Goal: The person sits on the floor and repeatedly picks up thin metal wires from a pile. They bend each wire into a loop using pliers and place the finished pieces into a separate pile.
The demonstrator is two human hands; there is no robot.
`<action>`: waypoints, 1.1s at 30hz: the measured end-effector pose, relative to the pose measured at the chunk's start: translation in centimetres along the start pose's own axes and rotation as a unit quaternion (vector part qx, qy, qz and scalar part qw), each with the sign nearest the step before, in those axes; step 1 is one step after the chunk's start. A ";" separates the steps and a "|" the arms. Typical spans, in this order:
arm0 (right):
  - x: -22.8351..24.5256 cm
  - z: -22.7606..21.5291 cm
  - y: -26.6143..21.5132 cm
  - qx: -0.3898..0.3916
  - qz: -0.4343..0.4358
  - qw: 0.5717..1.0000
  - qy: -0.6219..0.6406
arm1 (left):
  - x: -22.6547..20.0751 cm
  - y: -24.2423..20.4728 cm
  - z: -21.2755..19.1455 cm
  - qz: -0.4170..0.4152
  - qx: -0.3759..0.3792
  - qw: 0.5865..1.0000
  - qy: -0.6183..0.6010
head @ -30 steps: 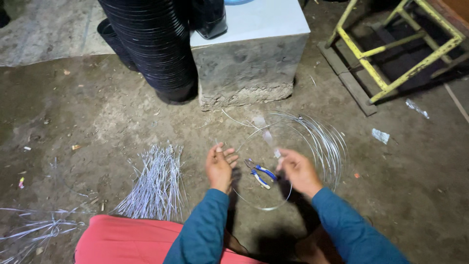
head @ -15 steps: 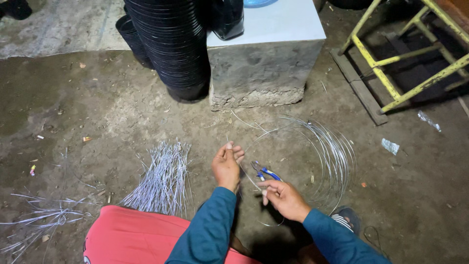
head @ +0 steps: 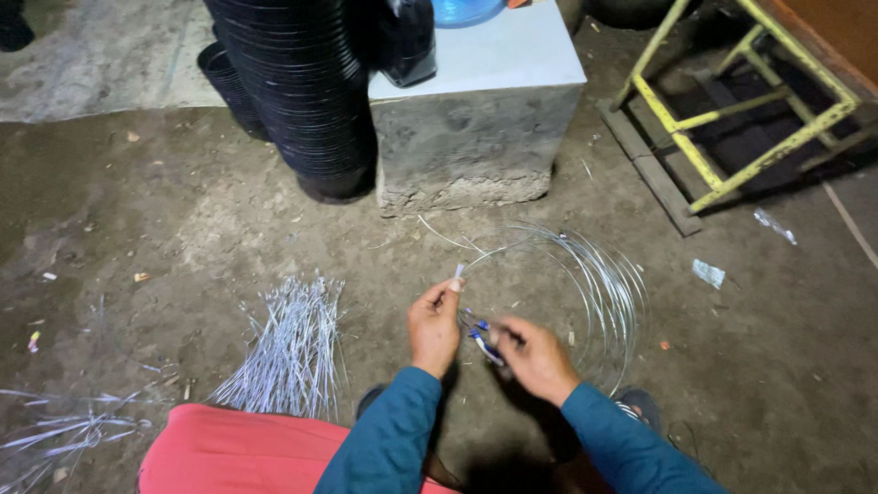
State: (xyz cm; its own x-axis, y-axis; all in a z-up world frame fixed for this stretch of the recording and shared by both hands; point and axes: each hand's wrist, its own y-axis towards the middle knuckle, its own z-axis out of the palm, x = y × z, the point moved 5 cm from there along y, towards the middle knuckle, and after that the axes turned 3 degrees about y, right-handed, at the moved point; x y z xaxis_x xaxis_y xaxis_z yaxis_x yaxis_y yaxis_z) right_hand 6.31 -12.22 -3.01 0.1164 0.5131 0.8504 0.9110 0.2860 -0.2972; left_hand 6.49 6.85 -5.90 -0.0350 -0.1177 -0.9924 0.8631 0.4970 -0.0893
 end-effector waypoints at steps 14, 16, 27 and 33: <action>8.9 -4.8 -1.0 -0.105 -0.226 0.968 -0.041 | -1.0 -4.0 3.4 -0.089 0.131 0.987 -0.030; 8.9 -4.9 -1.2 -0.112 -0.258 0.958 -0.062 | -0.4 -4.0 3.5 -0.097 0.139 0.985 -0.042; 6.1 2.0 -2.6 -0.106 -0.134 0.984 0.059 | 0.9 -2.9 2.5 -0.145 0.009 0.950 -0.277; 1.9 3.5 -0.7 -0.098 -0.067 0.985 0.125 | 0.1 -3.4 2.8 -0.168 -0.007 0.935 -0.311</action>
State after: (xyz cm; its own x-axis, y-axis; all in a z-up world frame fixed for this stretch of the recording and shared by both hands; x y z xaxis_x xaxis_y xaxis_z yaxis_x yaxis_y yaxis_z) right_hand 4.52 -8.64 -2.69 0.0617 0.2598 0.9637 0.9808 0.1631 -0.1068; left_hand 4.97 2.76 -5.47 0.0008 -0.7444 -0.6678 0.8493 0.3530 -0.3925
